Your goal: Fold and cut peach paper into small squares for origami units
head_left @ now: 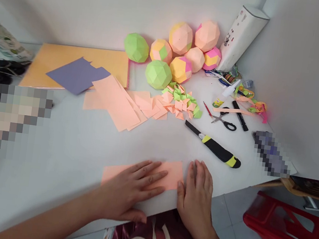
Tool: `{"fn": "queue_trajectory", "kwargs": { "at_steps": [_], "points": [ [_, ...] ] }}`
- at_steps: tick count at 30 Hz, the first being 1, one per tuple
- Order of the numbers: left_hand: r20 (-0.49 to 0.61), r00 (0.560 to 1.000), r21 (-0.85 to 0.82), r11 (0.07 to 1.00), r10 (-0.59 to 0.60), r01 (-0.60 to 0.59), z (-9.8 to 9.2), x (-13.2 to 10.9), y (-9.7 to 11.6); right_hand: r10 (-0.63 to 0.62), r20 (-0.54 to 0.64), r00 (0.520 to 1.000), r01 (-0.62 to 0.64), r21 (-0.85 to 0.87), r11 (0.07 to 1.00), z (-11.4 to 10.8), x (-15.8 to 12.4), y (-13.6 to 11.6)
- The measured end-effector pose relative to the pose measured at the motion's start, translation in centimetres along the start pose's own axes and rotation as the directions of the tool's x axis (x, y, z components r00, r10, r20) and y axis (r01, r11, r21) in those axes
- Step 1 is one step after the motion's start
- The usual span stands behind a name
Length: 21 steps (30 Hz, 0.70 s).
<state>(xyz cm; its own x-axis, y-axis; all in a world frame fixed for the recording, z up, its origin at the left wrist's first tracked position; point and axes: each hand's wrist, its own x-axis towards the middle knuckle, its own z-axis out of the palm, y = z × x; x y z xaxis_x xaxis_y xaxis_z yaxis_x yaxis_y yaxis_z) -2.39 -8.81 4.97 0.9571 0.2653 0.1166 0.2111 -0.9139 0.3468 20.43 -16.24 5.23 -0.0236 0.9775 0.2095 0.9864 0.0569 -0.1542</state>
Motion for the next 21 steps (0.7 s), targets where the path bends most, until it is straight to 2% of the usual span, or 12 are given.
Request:
{"fn": "queue_trajectory", "kwargs": {
  "at_steps": [4, 8, 11, 15, 18, 21],
  "points": [
    [0.032, 0.993, 0.037, 0.993, -0.110, 0.109, -0.6, -3.6, 0.7, -0.024, -0.049, 0.999, 0.024, -0.007, 1.000, 0.4, 0.0, 0.1],
    [-0.020, 0.968, 0.066, 0.965, -0.252, 0.253, -0.7, -7.3, 2.3, -0.052, -0.082, 0.995, 0.051, -0.021, 0.999, 0.6, 0.1, 0.4],
    [-0.090, 0.924, 0.090, 0.921, -0.372, 0.380, -0.7, -9.8, 3.7, -0.081, -0.103, 0.991, 0.079, -0.023, 0.997, 0.7, 0.3, 0.6],
    [-0.242, 0.844, 0.075, 0.858, -0.479, 0.509, -0.9, -12.8, 5.2, -0.104, -0.121, 0.987, 0.100, -0.036, 0.994, 0.8, 0.6, 0.7],
    [-0.401, 0.760, 0.063, 0.812, -0.512, 0.580, -0.7, -13.3, 6.5, -0.125, -0.140, 0.982, 0.120, -0.038, 0.992, 0.9, 0.8, 0.7],
    [-0.552, 0.679, 0.084, 0.778, -0.483, 0.622, 0.3, -10.3, 8.0, -0.138, -0.146, 0.980, 0.134, -0.038, 0.990, 0.8, 0.9, 0.6]
  ]
}}
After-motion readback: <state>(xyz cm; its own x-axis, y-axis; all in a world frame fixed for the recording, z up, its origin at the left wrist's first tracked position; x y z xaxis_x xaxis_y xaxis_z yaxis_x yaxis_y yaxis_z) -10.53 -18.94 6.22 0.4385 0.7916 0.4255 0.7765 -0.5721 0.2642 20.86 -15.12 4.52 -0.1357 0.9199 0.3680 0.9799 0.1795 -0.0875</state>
